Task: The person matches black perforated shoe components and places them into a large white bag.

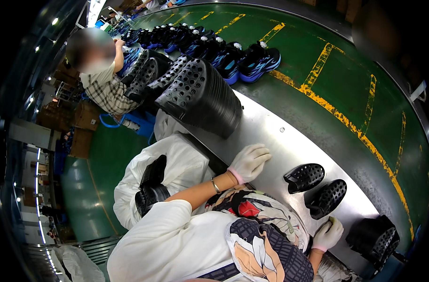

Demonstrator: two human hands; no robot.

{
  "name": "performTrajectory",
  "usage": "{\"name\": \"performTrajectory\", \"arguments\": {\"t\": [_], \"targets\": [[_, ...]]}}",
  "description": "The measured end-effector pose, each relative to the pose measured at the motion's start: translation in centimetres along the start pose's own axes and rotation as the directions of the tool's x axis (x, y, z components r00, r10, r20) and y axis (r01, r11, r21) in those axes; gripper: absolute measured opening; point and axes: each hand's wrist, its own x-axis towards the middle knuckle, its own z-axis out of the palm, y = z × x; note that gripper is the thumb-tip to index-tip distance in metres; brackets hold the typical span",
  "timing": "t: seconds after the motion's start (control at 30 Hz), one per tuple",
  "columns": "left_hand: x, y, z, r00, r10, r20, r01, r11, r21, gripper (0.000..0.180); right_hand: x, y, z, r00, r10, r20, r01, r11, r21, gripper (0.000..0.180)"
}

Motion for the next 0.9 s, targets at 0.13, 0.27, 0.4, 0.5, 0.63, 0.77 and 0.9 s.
{"name": "performTrajectory", "arguments": {"t": [0.13, 0.27, 0.4, 0.5, 0.63, 0.77, 0.9], "targets": [[-0.3, 0.0, 0.1, 1.0, 0.005, -0.009, -0.005, 1.0, -0.015, 0.024, -0.5, 0.0, -0.1, 1.0, 0.017, 0.011, -0.017, 1.0, -0.018, 0.016], [-0.6, 0.2, 0.4, 1.0, 0.001, -0.019, -0.001, 1.0, -0.019, 0.023, -0.7, 0.1, -0.2, 1.0, 0.019, 0.005, -0.019, 1.0, -0.008, 0.017], [-0.5, 0.2, 0.2, 1.0, 0.017, -0.021, -0.017, 0.999, -0.029, 0.024, -0.9, 0.5, -0.1, 1.0, 0.014, 0.0, -0.014, 1.0, -0.012, 0.017], [-0.4, 0.5, 0.3, 1.0, 0.012, -0.019, -0.012, 1.0, -0.012, 0.024, -0.8, 0.7, -0.2, 1.0, 0.023, 0.005, -0.023, 1.0, -0.014, 0.018], [-0.3, 0.8, 0.5, 1.0, 0.005, -0.013, -0.005, 1.0, -0.008, 0.024, -0.7, 0.8, -0.5, 1.0, 0.016, 0.008, -0.016, 1.0, -0.005, 0.018], [-0.1, 1.1, 0.8, 1.0, 0.011, -0.01, -0.011, 1.0, -0.009, 0.023, -0.7, 1.2, -0.7, 1.0, 0.01, -0.002, -0.01, 1.0, -0.005, 0.017], [-0.9, 1.6, 0.7, 1.0, -0.012, 0.012, 0.012, 1.0, 0.008, 0.024, -1.3, 1.5, -0.7, 1.0, 0.001, 0.002, -0.001, 1.0, 0.008, 0.018]]}}
